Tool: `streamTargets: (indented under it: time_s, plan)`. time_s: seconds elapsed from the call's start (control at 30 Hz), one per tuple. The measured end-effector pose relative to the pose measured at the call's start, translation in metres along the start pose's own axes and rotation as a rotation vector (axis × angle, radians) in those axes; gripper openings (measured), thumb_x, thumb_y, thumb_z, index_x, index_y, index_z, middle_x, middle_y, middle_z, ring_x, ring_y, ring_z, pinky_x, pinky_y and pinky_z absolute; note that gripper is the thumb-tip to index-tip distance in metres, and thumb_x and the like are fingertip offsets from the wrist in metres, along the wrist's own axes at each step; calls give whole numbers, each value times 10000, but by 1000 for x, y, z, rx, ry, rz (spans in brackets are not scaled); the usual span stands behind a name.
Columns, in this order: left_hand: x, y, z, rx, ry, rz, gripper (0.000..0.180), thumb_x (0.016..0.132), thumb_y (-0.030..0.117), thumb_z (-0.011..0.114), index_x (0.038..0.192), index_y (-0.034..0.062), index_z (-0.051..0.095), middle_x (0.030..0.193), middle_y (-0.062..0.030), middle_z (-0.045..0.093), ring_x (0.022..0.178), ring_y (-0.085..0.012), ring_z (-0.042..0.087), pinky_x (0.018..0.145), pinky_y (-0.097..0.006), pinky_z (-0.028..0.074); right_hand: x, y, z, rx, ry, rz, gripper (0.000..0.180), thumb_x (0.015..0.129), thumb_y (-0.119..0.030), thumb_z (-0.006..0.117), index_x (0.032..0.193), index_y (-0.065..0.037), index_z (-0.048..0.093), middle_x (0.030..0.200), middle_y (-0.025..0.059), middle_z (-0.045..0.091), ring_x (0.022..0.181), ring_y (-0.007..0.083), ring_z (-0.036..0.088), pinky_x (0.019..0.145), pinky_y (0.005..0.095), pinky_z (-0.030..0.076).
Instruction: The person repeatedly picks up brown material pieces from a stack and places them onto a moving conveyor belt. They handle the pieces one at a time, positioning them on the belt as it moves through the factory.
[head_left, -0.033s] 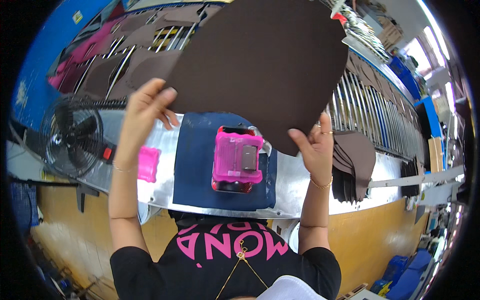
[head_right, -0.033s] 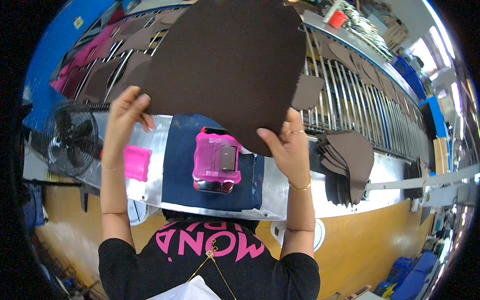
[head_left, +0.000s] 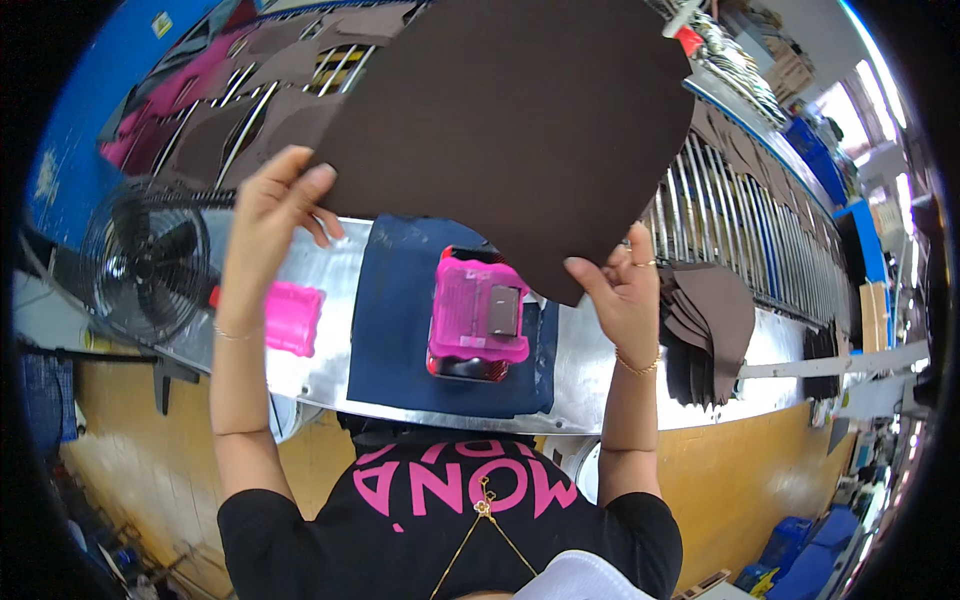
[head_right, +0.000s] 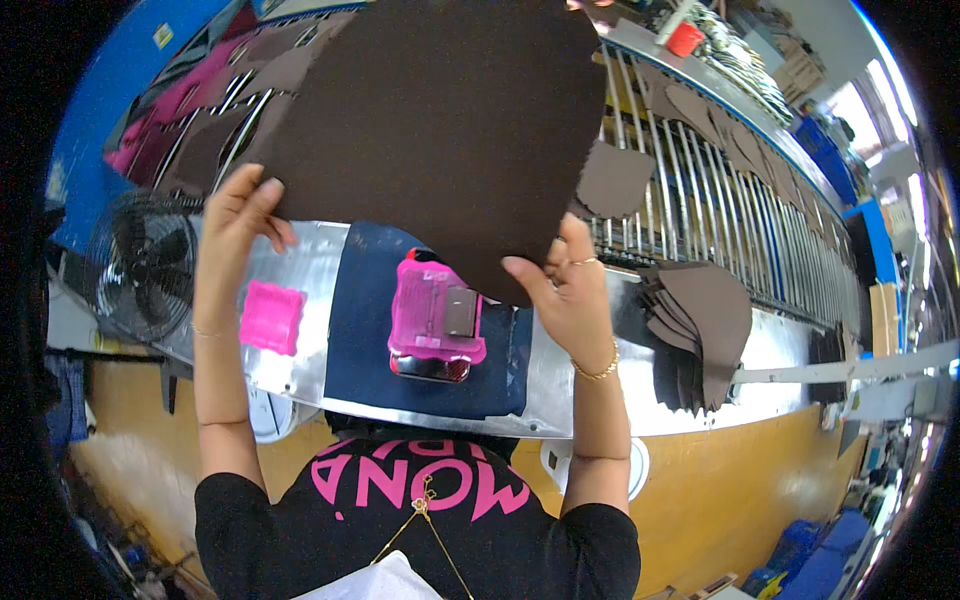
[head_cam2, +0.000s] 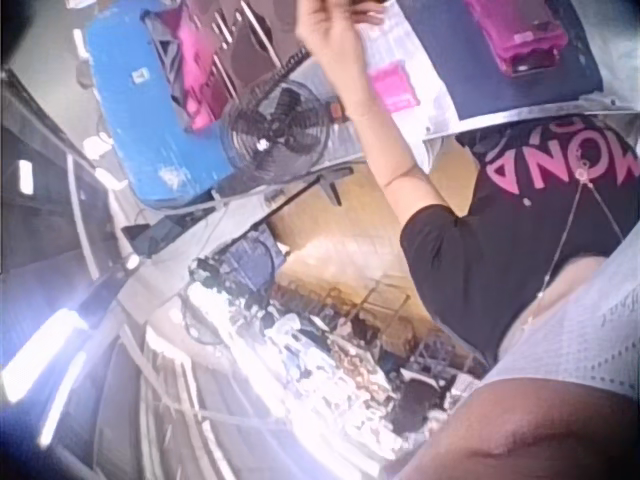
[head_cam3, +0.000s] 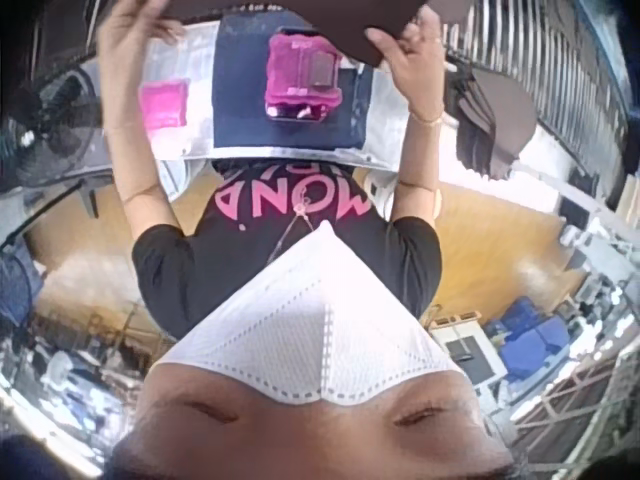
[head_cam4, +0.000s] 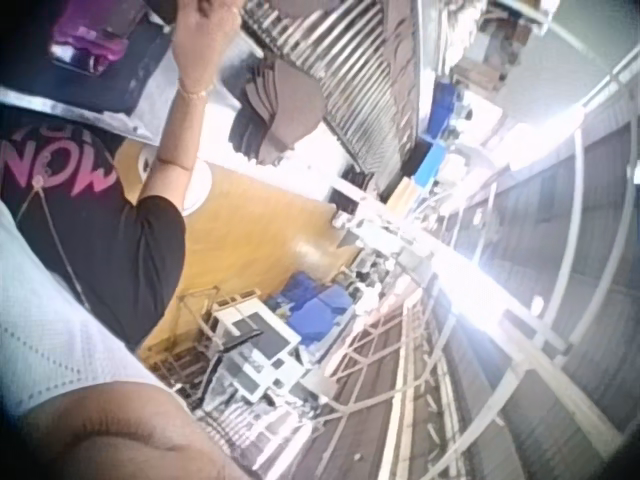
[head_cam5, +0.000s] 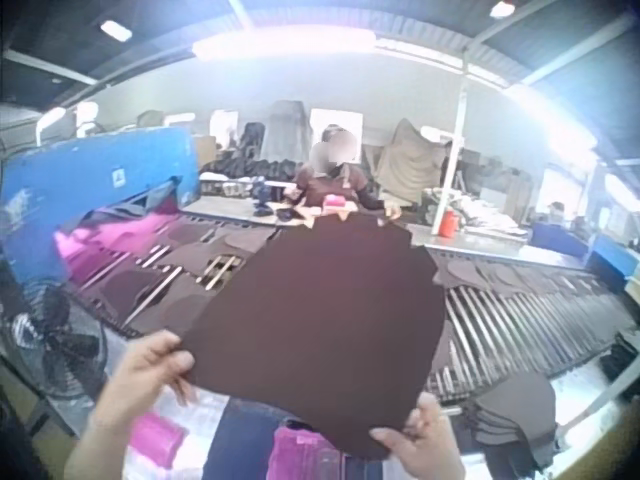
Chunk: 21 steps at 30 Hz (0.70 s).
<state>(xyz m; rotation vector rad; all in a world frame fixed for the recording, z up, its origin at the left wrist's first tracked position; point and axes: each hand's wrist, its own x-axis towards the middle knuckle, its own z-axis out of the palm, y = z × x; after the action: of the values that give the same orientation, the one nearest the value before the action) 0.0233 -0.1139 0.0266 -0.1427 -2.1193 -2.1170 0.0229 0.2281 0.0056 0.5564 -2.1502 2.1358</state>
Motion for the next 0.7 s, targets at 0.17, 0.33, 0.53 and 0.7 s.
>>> streamTargets:
  time_s: [0.17,0.33,0.53,0.7]
  plan:
    - [-31,22,-38,316,231,175,163,891,139,629,974,-1,625,738,-25,613,598,-98,622,484,-190,446,1,28,31,-481,-87,-155,238,762,-95,744,945,4,629,797,141,693,620,219,659,596,275,502]
    - [-49,25,-42,402,206,121,130,891,106,619,958,-4,628,712,-29,617,586,-77,598,499,-189,444,-1,25,33,-530,-212,-411,312,669,21,655,972,-55,654,874,108,690,710,267,657,620,317,502]
    - [-49,-4,-15,483,-58,63,77,885,14,578,893,-58,603,719,-35,581,558,-89,597,493,-204,458,-26,30,-4,-647,-201,-354,303,707,35,587,979,-80,657,874,99,685,746,257,656,662,307,507]
    - [-32,-18,37,573,-289,-125,94,826,60,643,851,-30,640,719,-81,581,576,-178,611,500,-266,456,-73,50,-52,-669,-70,-157,212,750,-3,633,960,-28,646,881,104,680,763,218,653,685,288,500]
